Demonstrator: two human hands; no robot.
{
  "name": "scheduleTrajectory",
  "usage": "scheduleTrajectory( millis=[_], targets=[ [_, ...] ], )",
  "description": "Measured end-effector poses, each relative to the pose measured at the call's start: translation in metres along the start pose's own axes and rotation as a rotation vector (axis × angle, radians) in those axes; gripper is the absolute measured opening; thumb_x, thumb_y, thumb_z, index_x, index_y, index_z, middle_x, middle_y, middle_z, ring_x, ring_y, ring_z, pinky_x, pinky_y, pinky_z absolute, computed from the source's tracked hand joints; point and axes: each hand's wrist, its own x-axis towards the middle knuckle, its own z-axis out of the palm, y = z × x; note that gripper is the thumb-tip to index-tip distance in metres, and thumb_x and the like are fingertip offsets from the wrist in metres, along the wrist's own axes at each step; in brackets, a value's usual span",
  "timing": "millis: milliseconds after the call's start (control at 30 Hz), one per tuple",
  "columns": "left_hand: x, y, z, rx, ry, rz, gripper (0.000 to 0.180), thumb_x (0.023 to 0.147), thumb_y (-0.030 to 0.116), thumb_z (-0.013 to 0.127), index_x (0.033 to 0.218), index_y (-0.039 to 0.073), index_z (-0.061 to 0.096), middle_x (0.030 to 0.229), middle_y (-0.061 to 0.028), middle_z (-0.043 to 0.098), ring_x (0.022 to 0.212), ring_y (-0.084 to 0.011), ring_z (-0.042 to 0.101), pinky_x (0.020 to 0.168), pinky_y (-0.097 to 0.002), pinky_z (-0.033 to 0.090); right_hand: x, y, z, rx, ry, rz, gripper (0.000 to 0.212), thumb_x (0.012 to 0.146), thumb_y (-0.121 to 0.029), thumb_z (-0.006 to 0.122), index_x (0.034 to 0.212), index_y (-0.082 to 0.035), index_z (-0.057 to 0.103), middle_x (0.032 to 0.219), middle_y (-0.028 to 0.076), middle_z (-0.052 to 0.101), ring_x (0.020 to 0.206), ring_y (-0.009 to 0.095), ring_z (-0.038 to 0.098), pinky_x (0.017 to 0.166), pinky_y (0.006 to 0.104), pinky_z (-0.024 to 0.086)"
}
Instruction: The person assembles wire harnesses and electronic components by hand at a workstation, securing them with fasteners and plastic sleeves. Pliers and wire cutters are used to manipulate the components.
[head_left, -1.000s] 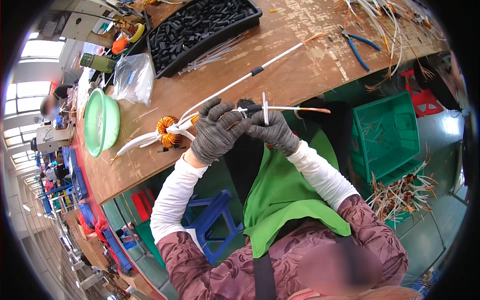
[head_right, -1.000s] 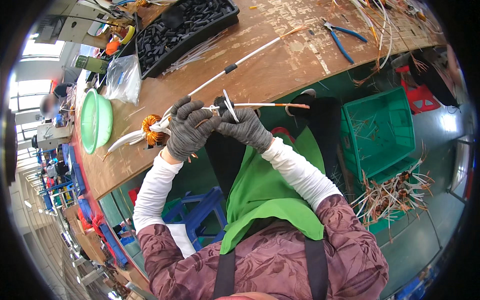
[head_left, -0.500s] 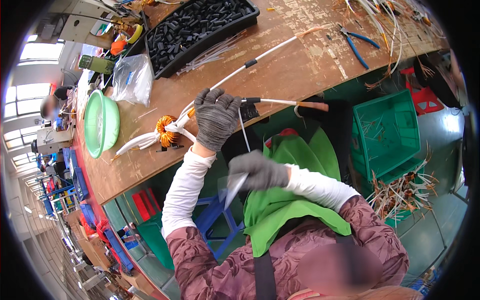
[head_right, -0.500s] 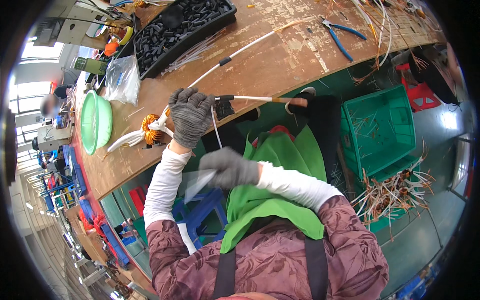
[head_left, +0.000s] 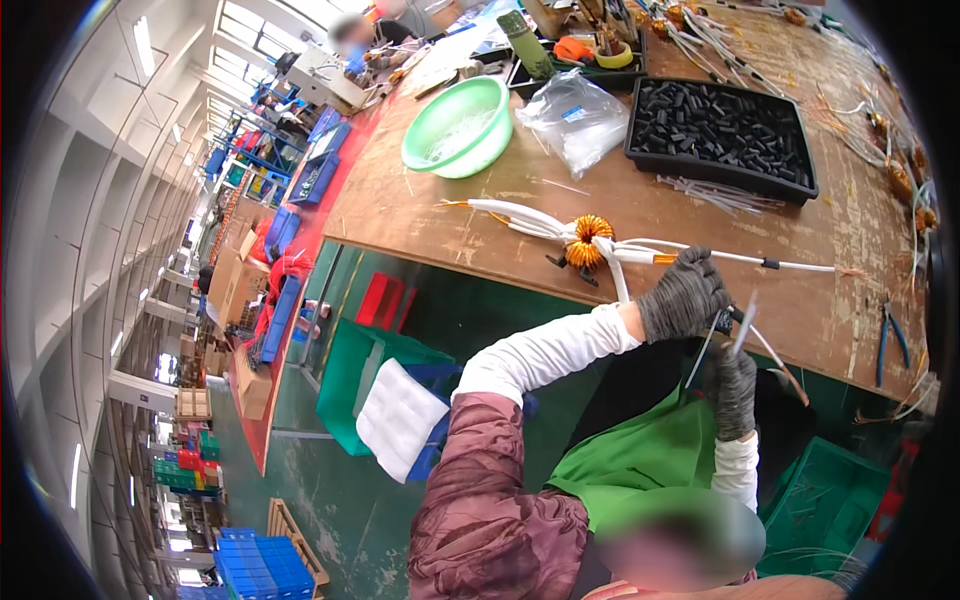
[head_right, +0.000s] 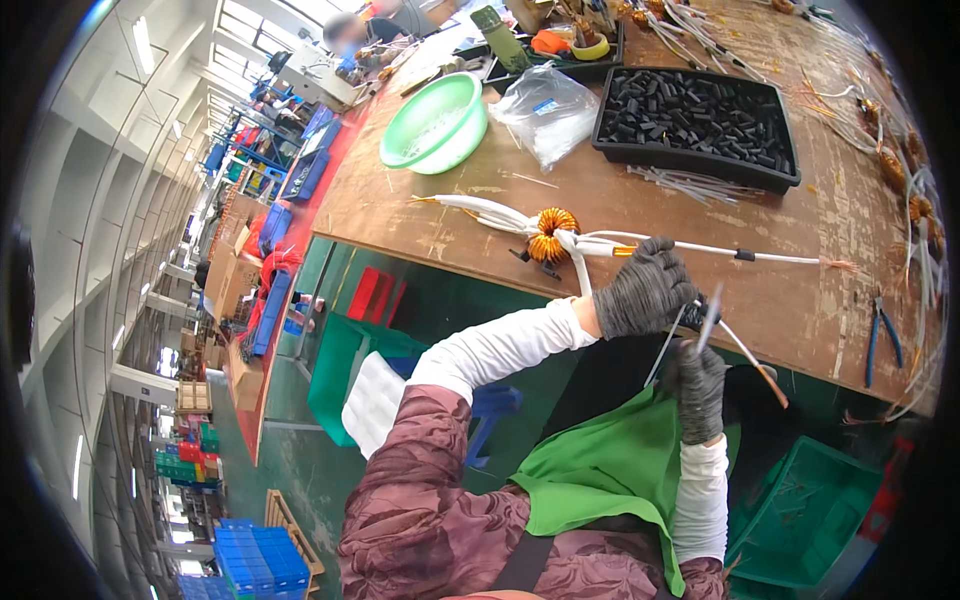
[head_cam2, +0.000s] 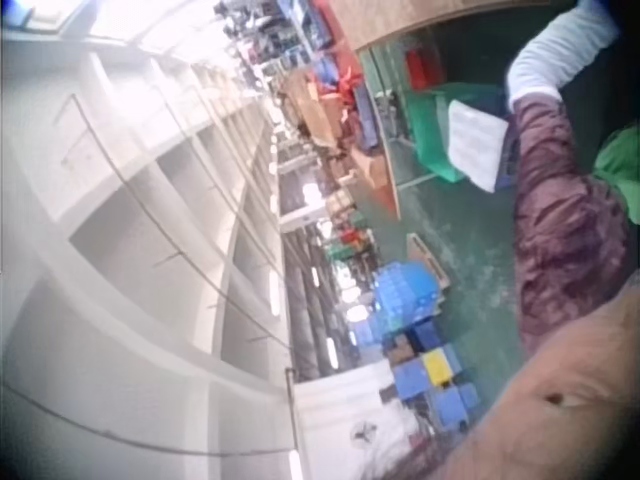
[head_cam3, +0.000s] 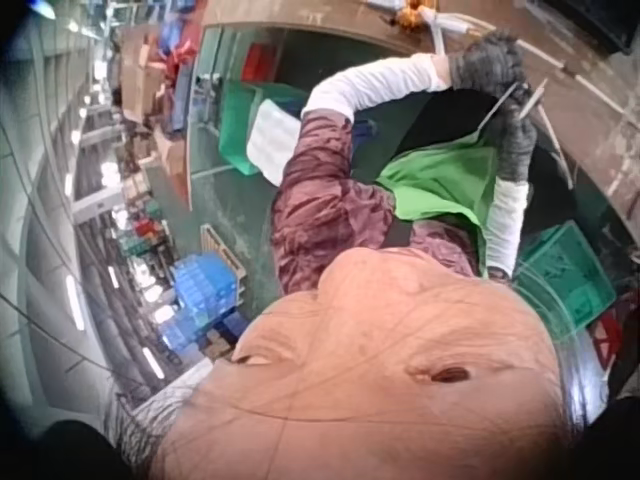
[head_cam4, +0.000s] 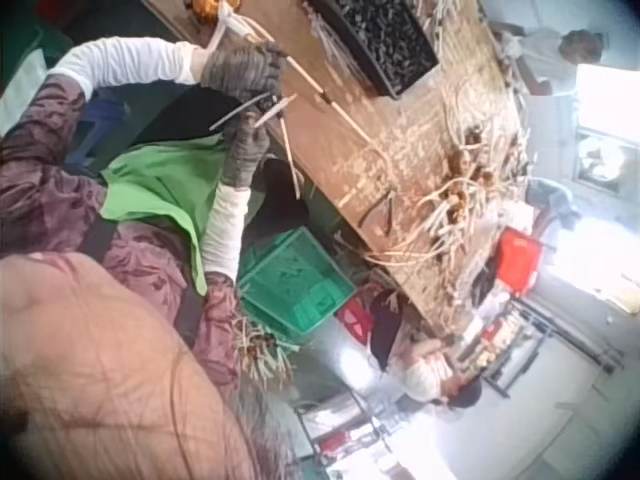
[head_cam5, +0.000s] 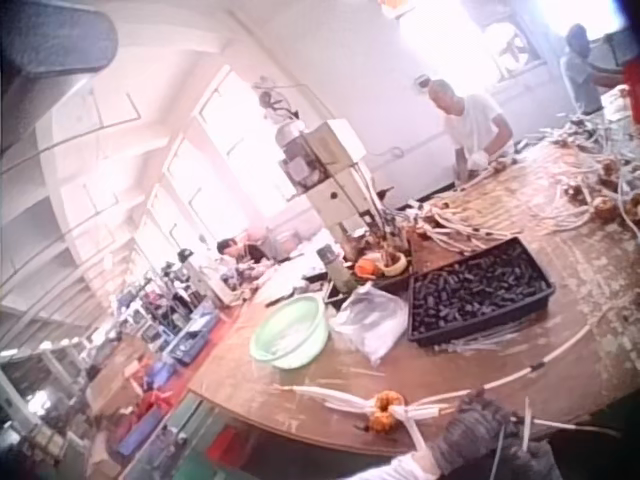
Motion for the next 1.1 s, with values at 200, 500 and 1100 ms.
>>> scheduleTrajectory(
  millis=[200,500,1100],
  targets=[
    [-0.007,-0.003,-0.004,0.022,-0.017,0.023,0.013,0.065,0.02,0.057,0.075,0.012,0.057,0.068,-0.005,0.053,0.072,-0.0229,0.055,0.092,-0.0454,0.033,0.008,-0.013,0.023,-0.088,0.003,0.059,0.012,0.083,-0.021,0.061,0.083,-0.009,0.058,0.057,-0.006,0.047,0.046,0.003,0.042,0.041,0.0189,0.03],
    [-0.007,-0.002,0.006,0.04,0.056,0.047,0.015,0.065,0.019,0.058,0.079,0.016,0.061,0.07,-0.001,0.056,0.071,-0.0194,0.057,0.094,-0.0449,0.032,0.016,-0.011,0.024,0.155,-0.001,-0.086,0.017,0.081,-0.016,0.056,0.093,-0.005,0.058,0.078,-0.002,0.055,0.066,0.006,0.05,0.06,0.0192,0.041],
    [0.018,-0.016,0.006,-0.196,0.272,-0.132,0.016,0.067,0.003,0.068,0.079,0.009,0.059,0.072,-0.0058,0.058,0.069,-0.0255,0.057,0.075,-0.0376,0.043,0.055,-0.031,-0.008,0.331,0.234,-0.187,0.022,0.087,-0.019,0.058,0.103,-0.004,0.059,0.071,-0.001,0.056,0.055,0.005,0.05,0.045,0.0175,0.037]
  ],
)
